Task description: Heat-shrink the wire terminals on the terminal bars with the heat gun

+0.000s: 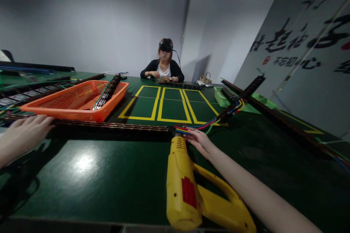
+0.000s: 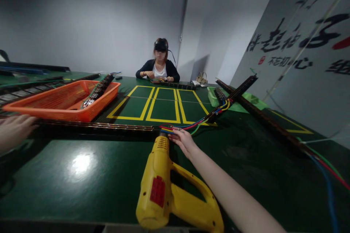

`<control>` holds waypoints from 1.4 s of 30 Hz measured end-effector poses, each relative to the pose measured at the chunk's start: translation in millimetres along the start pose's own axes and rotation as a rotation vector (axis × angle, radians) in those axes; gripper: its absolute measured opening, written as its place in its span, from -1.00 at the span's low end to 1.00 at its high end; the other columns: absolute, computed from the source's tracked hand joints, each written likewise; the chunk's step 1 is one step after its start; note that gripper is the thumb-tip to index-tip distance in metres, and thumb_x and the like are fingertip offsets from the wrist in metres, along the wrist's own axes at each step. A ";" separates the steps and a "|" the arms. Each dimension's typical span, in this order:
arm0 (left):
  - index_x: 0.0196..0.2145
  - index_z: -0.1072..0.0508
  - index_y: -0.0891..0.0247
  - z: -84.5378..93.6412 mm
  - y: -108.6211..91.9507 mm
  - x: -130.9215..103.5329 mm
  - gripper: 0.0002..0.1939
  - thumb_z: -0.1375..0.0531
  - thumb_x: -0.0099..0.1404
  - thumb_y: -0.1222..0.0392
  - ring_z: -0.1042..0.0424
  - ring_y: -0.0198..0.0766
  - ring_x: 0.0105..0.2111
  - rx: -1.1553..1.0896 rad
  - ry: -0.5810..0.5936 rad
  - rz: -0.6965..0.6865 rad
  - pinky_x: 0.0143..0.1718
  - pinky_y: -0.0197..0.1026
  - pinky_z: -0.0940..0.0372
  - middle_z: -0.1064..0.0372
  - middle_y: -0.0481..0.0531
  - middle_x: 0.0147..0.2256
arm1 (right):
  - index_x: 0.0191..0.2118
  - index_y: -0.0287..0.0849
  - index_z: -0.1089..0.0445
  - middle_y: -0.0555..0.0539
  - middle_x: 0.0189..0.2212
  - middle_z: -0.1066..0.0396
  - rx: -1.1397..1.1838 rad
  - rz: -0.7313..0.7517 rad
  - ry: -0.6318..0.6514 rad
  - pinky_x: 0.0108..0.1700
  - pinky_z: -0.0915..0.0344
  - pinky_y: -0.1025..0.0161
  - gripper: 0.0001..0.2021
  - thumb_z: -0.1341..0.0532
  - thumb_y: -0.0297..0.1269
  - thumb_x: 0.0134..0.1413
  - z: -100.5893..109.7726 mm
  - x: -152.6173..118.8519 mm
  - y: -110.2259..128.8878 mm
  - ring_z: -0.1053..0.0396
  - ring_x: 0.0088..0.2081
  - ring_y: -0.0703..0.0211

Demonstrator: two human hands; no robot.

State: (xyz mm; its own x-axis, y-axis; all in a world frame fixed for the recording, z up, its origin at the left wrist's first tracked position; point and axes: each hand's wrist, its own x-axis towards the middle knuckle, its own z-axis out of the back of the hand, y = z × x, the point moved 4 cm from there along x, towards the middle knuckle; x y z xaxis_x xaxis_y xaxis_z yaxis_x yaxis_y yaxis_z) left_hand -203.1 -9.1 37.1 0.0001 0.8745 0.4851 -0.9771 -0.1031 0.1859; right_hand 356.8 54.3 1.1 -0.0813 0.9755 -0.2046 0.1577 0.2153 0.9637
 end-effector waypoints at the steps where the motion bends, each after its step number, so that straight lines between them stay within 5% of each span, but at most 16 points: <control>1: -0.12 -0.26 0.17 -0.3 -7.3 2.5 -0.63 0.17 0.19 0.09 -0.34 0.05 -0.11 0.057 0.013 0.013 -0.08 0.05 -0.19 -0.37 0.16 -0.15 | -0.07 -0.24 -0.32 -0.06 -0.17 -0.38 -0.015 -0.011 0.001 -0.19 -0.39 0.17 -0.73 -0.15 -0.19 0.19 2.7 -2.8 0.1 -0.39 -0.22 0.23; 5: -0.04 -0.19 0.24 5.9 -66.3 15.9 -0.65 0.13 0.24 0.17 -0.32 -0.05 -0.06 0.001 -0.015 -0.082 -0.01 -0.02 -0.20 -0.31 0.18 -0.07 | 0.06 -0.24 -0.23 -0.10 -0.24 -0.45 -0.112 -0.035 0.010 -0.21 -0.41 0.19 -0.61 -0.20 -0.27 0.12 16.4 -31.3 6.8 -0.44 -0.32 0.23; 9: -0.08 -0.27 0.20 25.5 -163.9 25.9 -0.71 0.12 0.31 0.20 -0.32 -0.05 -0.07 -0.173 -0.086 -0.270 -0.05 0.00 -0.22 -0.34 0.12 -0.10 | 0.30 -0.16 0.16 -0.11 -0.19 -0.45 -0.262 0.013 -0.011 -0.19 -0.41 0.12 -0.23 -0.22 -0.24 0.03 16.0 -85.7 13.4 -0.44 -0.39 0.21; 14: -0.05 -0.31 0.18 51.2 -293.4 34.0 -0.70 0.09 0.33 0.18 -0.32 -0.09 -0.07 -0.472 -0.061 -0.529 -0.03 -0.02 -0.26 -0.33 0.13 -0.09 | 0.16 -0.01 -0.22 -0.15 0.07 -0.27 -1.068 0.460 0.108 0.14 -0.20 0.00 -0.53 -0.10 -0.08 0.13 -24.7 -156.8 17.1 -0.23 0.11 -0.02; 19: 0.12 -0.17 0.17 46.5 -373.5 41.9 -0.62 0.10 0.36 0.15 -0.25 -0.11 0.07 -0.633 -0.085 -0.591 0.10 -0.02 -0.19 -0.24 0.13 0.07 | 0.25 -0.06 -0.04 -0.15 0.13 -0.23 -1.285 0.629 -0.032 -0.12 -0.38 0.15 -0.50 0.11 -0.07 0.24 -31.9 -177.9 -3.2 -0.37 -0.01 0.05; 21: 0.16 -0.12 0.19 37.6 -386.3 41.8 -0.58 0.09 0.37 0.13 -0.27 -0.09 0.05 -0.626 -0.065 -0.568 0.07 -0.01 -0.20 -0.27 0.15 0.05 | 0.18 -0.13 -0.15 -0.17 0.01 -0.37 -1.343 0.660 -0.118 -0.21 -0.35 0.18 -0.53 0.14 -0.07 0.26 -26.1 -178.2 -10.9 -0.43 -0.12 0.05; 23: 0.17 -0.10 0.20 31.7 -390.0 39.3 -0.56 0.09 0.37 0.13 -0.29 -0.06 0.02 -0.591 -0.066 -0.552 0.02 0.01 -0.22 -0.29 0.17 0.01 | -0.10 -0.13 -0.35 -0.13 -0.24 -0.49 -1.412 0.667 -0.187 -0.30 -0.26 0.19 -0.61 0.16 -0.12 0.28 -20.3 -178.4 -16.2 -0.44 -0.27 0.07; 26: 0.15 -0.14 0.23 31.3 -387.4 33.9 -0.59 0.10 0.38 0.15 -0.29 -0.06 -0.02 -0.543 -0.083 -0.561 -0.04 -0.01 -0.23 -0.30 0.17 -0.02 | -0.44 -0.11 -0.30 -0.04 -0.50 -0.41 -1.466 0.678 -0.243 -0.38 -0.07 0.22 -0.61 0.17 -0.23 0.29 -13.2 -181.5 -19.8 -0.34 -0.46 0.18; 32: 0.07 -0.21 0.26 40.4 -386.7 25.1 -0.65 0.07 0.38 0.17 -0.30 -0.12 -0.07 -0.452 -0.114 -0.606 -0.12 -0.10 -0.22 -0.33 0.12 -0.07 | -0.44 -0.11 -0.27 0.03 -0.54 -0.33 -1.400 0.789 -0.284 -0.33 0.03 0.23 -0.64 0.16 -0.26 0.31 7.8 -197.0 -21.3 -0.21 -0.47 0.20; 38: 0.13 -0.17 0.23 36.2 -387.6 26.4 -0.62 0.09 0.39 0.14 -0.31 -0.14 -0.08 -0.414 -0.107 -0.576 -0.13 -0.13 -0.20 -0.32 0.12 -0.06 | -0.36 -0.12 -0.33 0.03 -0.45 -0.43 -1.450 0.873 -0.208 -0.26 -0.05 0.26 -0.68 0.12 -0.30 0.30 32.9 -204.9 -18.1 -0.31 -0.40 0.24; 42: 0.14 -0.16 0.24 32.6 -387.1 28.2 -0.60 0.08 0.38 0.15 -0.30 -0.13 -0.08 -0.430 -0.103 -0.579 -0.12 -0.11 -0.20 -0.32 0.12 -0.05 | -0.34 -0.15 -0.35 0.00 -0.39 -0.48 -1.439 0.967 -0.309 -0.23 -0.09 0.26 -0.66 0.13 -0.31 0.31 43.9 -208.4 -16.1 -0.36 -0.37 0.24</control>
State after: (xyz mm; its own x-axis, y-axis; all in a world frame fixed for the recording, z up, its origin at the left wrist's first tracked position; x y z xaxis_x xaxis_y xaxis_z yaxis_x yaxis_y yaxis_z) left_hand 182.1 40.0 6.6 0.5415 0.6814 0.4924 -0.8117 0.5763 0.0951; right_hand 414.3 -150.4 20.7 -0.2926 0.7264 0.6218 -0.8965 -0.4346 0.0859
